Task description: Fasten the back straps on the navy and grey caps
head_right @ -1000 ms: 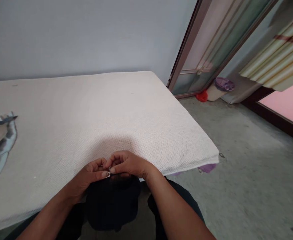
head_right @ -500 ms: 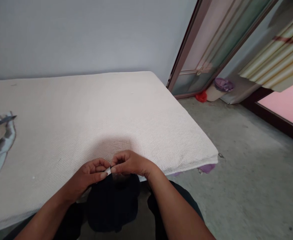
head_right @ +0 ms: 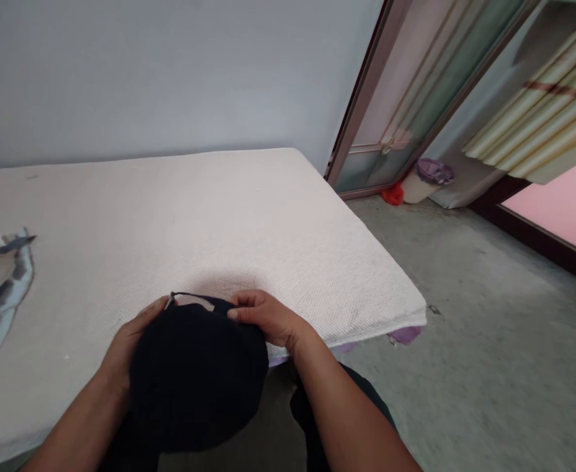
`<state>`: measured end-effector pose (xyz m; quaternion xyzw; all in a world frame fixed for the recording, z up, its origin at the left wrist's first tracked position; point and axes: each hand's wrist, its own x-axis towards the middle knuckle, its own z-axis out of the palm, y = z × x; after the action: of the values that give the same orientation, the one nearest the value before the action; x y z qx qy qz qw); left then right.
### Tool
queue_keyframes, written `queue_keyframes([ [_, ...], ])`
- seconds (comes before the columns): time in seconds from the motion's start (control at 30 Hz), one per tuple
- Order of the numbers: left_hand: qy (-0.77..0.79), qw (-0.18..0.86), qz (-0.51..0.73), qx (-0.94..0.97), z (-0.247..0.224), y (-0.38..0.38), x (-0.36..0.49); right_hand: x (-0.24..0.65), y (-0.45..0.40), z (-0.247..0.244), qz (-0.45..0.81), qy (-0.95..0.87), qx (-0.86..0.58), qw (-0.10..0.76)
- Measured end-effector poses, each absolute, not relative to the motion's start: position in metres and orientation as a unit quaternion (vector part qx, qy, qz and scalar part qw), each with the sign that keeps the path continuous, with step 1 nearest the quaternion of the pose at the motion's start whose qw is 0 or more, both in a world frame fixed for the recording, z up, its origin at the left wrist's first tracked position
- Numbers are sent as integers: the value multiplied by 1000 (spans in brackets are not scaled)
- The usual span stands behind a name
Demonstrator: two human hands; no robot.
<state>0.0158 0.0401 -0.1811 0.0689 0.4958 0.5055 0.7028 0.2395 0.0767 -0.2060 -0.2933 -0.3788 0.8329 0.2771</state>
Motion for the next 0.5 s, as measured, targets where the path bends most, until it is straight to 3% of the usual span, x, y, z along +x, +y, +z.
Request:
queue_keyframes([
  [0.13, 466, 766, 433, 95, -184, 32, 19, 244, 84, -205, 823, -288, -334, 359],
  [0.3, 398, 796, 428, 157, -185, 28, 19, 246, 90, -205, 808, -236, -345, 415],
  [0.5, 392, 726, 564, -18, -191, 54, -6, 236, 82, -207, 855, -264, -270, 355],
])
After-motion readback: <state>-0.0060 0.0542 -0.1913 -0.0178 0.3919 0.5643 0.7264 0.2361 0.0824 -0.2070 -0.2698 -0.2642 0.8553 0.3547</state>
